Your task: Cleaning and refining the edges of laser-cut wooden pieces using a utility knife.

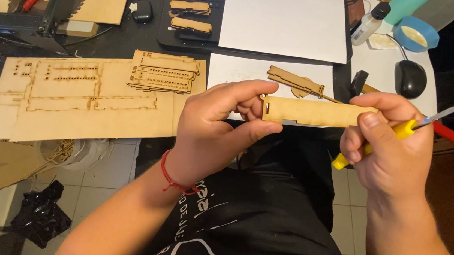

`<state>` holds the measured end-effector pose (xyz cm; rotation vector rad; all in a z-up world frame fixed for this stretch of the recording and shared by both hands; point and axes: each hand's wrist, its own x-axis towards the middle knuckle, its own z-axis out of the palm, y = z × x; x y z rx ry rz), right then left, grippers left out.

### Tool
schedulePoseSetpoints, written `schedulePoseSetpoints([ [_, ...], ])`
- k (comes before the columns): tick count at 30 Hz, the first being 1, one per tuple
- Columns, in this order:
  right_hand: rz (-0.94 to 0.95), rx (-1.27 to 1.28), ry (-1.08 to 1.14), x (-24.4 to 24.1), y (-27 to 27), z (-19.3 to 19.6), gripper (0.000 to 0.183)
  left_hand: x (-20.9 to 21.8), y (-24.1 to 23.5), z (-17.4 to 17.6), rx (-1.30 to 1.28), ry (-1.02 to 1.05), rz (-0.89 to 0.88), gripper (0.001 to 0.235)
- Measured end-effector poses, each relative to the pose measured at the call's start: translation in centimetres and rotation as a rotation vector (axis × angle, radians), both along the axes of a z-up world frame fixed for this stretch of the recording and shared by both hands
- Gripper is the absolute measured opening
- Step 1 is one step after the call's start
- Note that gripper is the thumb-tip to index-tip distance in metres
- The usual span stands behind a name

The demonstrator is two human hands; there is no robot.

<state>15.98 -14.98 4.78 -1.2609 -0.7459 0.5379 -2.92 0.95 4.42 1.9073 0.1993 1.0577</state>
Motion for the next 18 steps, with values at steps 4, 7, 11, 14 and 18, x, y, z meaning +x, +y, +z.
schedulePoseSetpoints([
  [4, -0.037, -0.025, -0.016, 0.0, 0.0, -0.2, 0.019, 0.0, -0.2, 0.2, -0.059, -0.001, -0.031, 0.037],
  [7, -0.045, -0.086, -0.152, 0.0, -0.5, -0.3, 0.015, -0.4, -0.3, 0.3, -0.081, 0.036, -0.074, 0.028],
  [11, 0.063, -0.342, -0.693, 0.3, -2.1, -1.6, 0.017, -0.2, -0.4, 0.4, 0.092, 0.517, -0.167, 0.017],
  [14, 0.132, -0.407, -0.633, 0.4, -2.3, -2.5, 0.017, -0.7, -0.3, -1.7, 0.053, 0.557, -0.232, 0.024],
  [18, 0.098, -0.408, -0.603, 1.9, -0.6, -2.4, 0.018, -1.8, 1.2, -2.8, -0.138, 0.414, -0.13, 0.017],
])
